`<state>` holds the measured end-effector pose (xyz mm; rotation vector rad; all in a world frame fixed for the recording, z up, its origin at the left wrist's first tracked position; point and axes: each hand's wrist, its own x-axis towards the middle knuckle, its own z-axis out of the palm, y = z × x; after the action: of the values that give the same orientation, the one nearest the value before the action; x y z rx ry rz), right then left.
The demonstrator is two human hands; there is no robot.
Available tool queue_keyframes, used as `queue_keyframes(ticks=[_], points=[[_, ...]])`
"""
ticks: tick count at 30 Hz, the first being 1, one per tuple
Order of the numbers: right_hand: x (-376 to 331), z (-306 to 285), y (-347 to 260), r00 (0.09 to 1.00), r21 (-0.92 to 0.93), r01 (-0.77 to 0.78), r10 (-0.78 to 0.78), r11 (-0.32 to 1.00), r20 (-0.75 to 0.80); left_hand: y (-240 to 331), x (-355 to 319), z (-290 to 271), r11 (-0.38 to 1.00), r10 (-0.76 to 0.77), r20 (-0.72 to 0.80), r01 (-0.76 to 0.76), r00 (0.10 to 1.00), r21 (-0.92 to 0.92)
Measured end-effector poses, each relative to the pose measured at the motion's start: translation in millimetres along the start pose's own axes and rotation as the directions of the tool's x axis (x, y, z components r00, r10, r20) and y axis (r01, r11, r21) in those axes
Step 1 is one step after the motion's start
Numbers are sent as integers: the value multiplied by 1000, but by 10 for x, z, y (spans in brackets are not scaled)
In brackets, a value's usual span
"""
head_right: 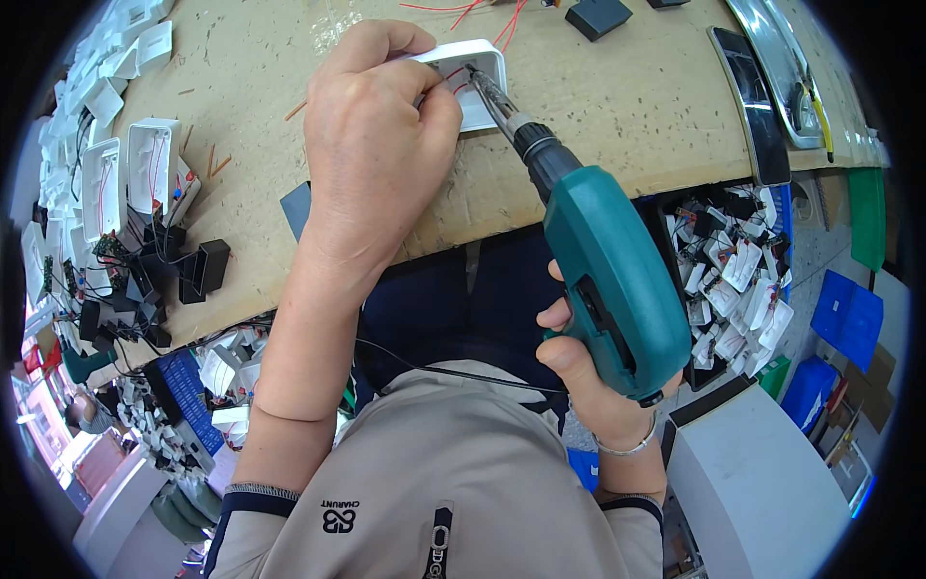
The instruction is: Soldering wires into small white plastic enclosures using a soldering gun at a manual workstation.
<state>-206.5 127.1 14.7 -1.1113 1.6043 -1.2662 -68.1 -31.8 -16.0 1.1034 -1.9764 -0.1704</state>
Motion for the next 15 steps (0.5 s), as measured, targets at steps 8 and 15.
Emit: queue_keyframes(ticks=[8,15], points=[[-32,-67,73,998,175,28,-36,984,42,36,41,-55,998,6,7,-7,1000,66],[-25,7,-11,1000,25,-13,14,1000,-12,27,20,-34,999,-51,35,51,998,-17]])
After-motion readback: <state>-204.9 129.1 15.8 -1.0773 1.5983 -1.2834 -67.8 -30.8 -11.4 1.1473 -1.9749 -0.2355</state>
